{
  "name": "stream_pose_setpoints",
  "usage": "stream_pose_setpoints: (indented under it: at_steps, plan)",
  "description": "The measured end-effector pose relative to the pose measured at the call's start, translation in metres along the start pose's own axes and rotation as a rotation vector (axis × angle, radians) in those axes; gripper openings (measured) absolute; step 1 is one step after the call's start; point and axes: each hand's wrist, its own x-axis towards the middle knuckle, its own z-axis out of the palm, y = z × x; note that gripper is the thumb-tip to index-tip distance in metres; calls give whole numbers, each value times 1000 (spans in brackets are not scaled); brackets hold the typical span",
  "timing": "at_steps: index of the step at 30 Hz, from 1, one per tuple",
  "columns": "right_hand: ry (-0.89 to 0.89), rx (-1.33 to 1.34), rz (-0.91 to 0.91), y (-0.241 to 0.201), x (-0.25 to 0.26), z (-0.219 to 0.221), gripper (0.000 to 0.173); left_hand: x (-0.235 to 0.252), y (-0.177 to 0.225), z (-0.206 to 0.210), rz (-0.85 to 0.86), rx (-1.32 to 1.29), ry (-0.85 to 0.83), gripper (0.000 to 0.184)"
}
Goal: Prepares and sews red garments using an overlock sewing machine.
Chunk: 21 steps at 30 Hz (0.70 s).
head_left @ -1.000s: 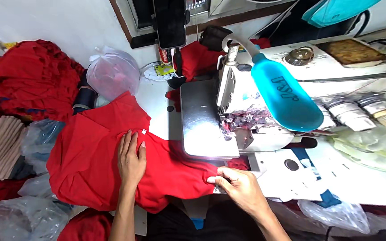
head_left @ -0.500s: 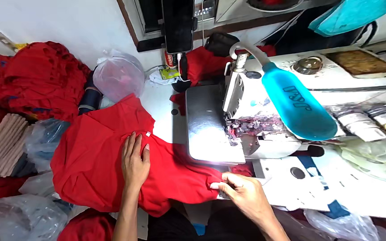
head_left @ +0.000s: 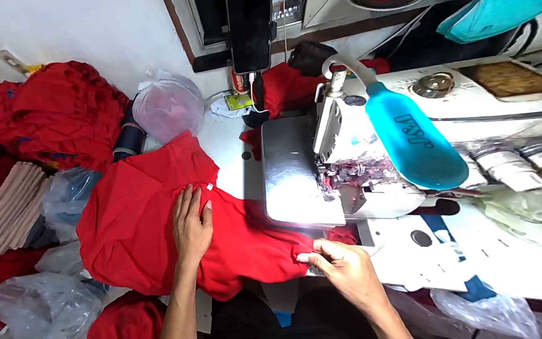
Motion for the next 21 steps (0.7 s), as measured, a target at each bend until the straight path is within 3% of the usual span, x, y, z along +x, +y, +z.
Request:
stream_pose_setpoints:
  at_steps: [21]
  plan:
    - [-21, 8, 8, -1, 2, -2, 44, 0, 1, -2, -4, -5, -11, 49]
